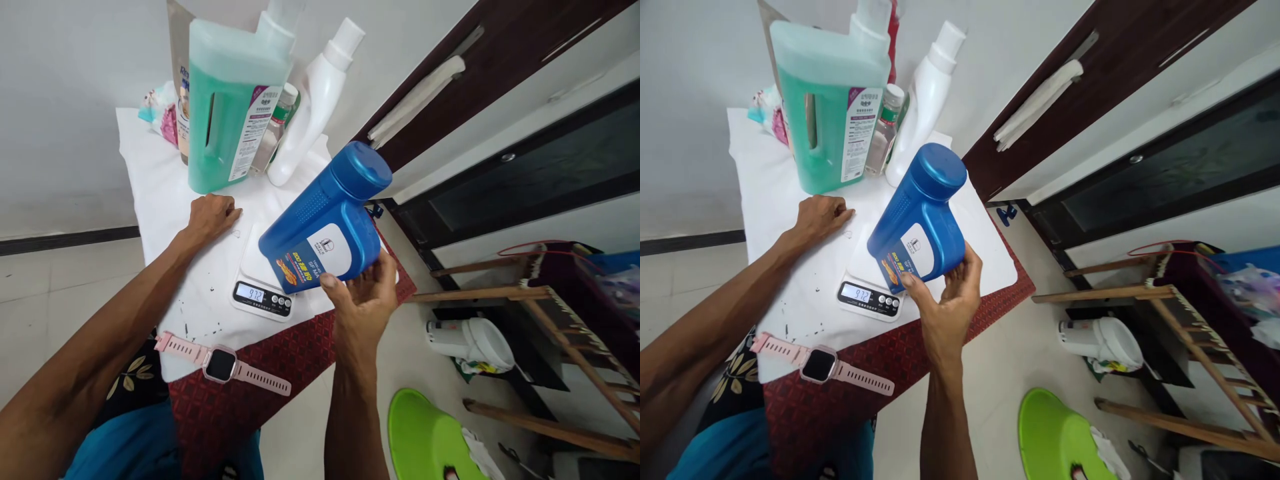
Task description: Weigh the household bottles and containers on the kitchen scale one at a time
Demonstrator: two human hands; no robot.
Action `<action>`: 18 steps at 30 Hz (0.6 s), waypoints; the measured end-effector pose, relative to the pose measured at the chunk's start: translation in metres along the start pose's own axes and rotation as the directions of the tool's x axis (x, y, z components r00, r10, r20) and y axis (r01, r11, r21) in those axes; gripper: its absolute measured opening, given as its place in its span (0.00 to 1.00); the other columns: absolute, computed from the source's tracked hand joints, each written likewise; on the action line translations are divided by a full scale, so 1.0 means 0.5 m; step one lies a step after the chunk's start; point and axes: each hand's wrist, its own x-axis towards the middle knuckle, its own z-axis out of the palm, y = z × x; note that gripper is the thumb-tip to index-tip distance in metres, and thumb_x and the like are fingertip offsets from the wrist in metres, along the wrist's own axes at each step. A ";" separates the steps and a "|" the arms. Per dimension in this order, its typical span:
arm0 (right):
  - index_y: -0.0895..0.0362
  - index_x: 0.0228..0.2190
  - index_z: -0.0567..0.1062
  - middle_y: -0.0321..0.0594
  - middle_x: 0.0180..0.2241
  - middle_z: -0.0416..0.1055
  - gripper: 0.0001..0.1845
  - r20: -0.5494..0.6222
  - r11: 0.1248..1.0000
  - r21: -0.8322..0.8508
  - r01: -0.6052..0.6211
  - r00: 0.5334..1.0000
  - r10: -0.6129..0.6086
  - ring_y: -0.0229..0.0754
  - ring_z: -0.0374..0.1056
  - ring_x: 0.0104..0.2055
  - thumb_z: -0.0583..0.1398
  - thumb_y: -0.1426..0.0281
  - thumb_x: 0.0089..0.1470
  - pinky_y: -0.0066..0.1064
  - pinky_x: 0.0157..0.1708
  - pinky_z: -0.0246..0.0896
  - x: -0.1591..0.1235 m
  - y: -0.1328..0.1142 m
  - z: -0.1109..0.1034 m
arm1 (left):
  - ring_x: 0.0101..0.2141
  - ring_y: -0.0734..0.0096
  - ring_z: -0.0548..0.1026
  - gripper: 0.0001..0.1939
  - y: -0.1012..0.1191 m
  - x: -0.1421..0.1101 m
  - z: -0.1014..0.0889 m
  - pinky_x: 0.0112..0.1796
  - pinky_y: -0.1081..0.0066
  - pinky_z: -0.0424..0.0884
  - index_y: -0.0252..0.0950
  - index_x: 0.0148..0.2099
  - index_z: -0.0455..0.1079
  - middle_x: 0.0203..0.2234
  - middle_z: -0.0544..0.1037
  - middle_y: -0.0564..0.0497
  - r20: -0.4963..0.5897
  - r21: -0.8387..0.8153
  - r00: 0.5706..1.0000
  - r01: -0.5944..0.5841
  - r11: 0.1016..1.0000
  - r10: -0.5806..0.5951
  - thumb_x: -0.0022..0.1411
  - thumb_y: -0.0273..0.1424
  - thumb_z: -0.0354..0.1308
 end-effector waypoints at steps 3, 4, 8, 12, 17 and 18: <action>0.52 0.45 0.77 0.36 0.41 0.78 0.25 -0.046 0.998 -0.049 -0.031 0.999 0.029 0.42 0.75 0.42 0.77 0.62 0.47 0.38 0.47 0.76 0.014 -0.012 0.036 | 0.44 0.50 0.78 0.19 -0.002 0.001 0.002 0.44 0.59 0.66 0.36 0.42 0.79 0.37 0.82 0.41 0.008 0.015 1.000 -0.006 1.000 0.006 0.71 0.43 0.52; 0.52 0.42 0.77 0.35 0.39 0.77 0.21 -0.060 0.998 -0.050 -0.032 0.998 0.029 0.41 0.74 0.40 0.76 0.61 0.49 0.37 0.45 0.77 0.022 -0.013 0.044 | 0.44 0.50 0.78 0.19 -0.002 0.002 0.003 0.43 0.59 0.66 0.37 0.42 0.79 0.37 0.83 0.41 0.005 0.021 1.000 -0.009 1.000 0.009 0.71 0.42 0.52; 0.53 0.38 0.76 0.33 0.35 0.75 0.19 -0.114 0.999 0.029 0.019 0.993 -0.016 0.39 0.72 0.37 0.75 0.60 0.49 0.37 0.43 0.77 0.084 0.011 0.075 | 0.44 0.50 0.79 0.18 -0.003 0.005 0.008 0.41 0.59 0.65 0.37 0.42 0.79 0.39 0.84 0.40 0.003 0.042 1.000 -0.027 0.999 0.027 0.71 0.39 0.50; 0.52 0.36 0.74 0.31 0.35 0.73 0.21 -0.095 0.992 0.095 0.089 0.992 -0.080 0.39 0.71 0.37 0.75 0.60 0.45 0.38 0.45 0.76 0.177 0.065 0.123 | 0.43 0.49 0.80 0.19 -0.001 0.006 0.009 0.41 0.59 0.65 0.37 0.43 0.80 0.38 0.84 0.39 0.016 0.056 0.999 -0.043 0.997 0.042 0.71 0.38 0.49; 0.51 0.35 0.72 0.30 0.34 0.72 0.22 0.023 0.989 0.136 0.056 0.998 -0.059 0.39 0.70 0.37 0.74 0.58 0.42 0.38 0.44 0.75 0.271 0.119 0.180 | 0.42 0.50 0.80 0.20 0.004 0.003 0.006 0.40 0.58 0.66 0.36 0.44 0.81 0.40 0.84 0.37 0.049 0.069 0.997 -0.062 0.996 0.059 0.73 0.36 0.47; 0.52 0.35 0.72 0.30 0.33 0.72 0.22 0.045 0.988 0.150 0.041 0.998 -0.049 0.39 0.69 0.36 0.74 0.59 0.41 0.37 0.44 0.74 0.282 0.126 0.189 | 0.41 0.50 0.80 0.20 0.004 0.003 0.005 0.39 0.57 0.66 0.35 0.44 0.80 0.40 0.84 0.37 0.054 0.069 0.997 -0.064 0.996 0.060 0.73 0.36 0.46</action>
